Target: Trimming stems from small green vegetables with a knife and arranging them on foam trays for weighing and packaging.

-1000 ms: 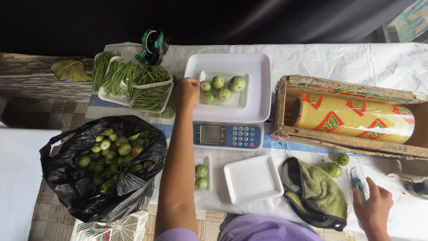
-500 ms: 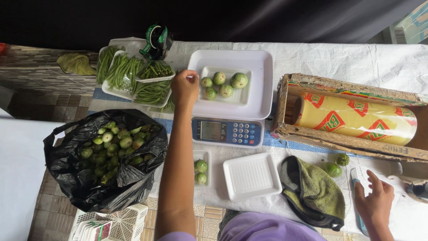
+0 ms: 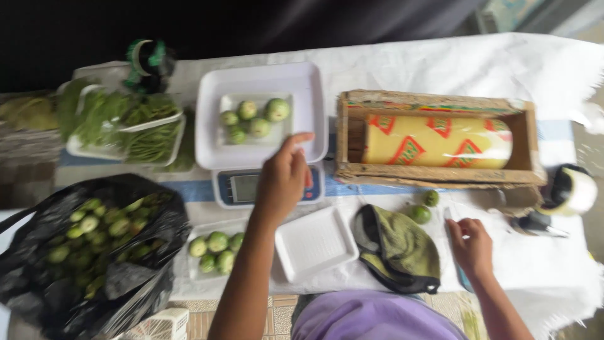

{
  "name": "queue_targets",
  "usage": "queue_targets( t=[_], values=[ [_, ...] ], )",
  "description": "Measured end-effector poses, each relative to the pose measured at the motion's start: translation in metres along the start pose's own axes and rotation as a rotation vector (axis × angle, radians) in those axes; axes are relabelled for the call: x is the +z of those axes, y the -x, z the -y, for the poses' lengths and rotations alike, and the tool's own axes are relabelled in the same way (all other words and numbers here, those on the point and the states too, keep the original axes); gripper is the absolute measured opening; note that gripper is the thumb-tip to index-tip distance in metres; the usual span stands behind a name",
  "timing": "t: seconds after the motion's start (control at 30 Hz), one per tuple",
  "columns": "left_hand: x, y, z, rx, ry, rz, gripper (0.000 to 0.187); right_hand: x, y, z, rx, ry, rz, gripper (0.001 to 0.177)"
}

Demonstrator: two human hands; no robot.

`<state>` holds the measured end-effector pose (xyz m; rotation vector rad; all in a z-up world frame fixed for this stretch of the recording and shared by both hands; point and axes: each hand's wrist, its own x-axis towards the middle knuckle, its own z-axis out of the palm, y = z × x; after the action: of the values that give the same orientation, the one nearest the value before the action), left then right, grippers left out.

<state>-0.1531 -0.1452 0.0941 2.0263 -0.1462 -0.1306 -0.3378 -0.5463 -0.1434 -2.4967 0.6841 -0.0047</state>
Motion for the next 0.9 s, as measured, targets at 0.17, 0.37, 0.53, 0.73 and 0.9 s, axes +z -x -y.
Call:
queue_targets(
  t=[0.17,0.37,0.53,0.73,0.9],
  values=[
    [0.152,0.021,0.056,0.135,-0.072,0.247,0.036,0.0,0.008,-0.002,0.112,-0.073,0.052,0.029],
    [0.282,0.048,0.082,0.135,-0.392,0.334,0.041,-0.002,0.034,0.02,0.093,-0.085,0.297,0.045],
    [0.328,0.049,0.081,-0.006,-0.619,0.297,0.07,-0.002,0.05,0.026,0.059,-0.002,0.478,0.085],
    [0.289,0.064,0.076,0.071,-0.271,0.114,0.053,-0.018,0.056,0.043,0.115,-0.223,0.385,0.029],
    [0.229,0.097,0.081,0.202,0.038,0.084,0.052,-0.035,0.062,0.062,0.054,-0.92,0.229,0.023]
  ],
)
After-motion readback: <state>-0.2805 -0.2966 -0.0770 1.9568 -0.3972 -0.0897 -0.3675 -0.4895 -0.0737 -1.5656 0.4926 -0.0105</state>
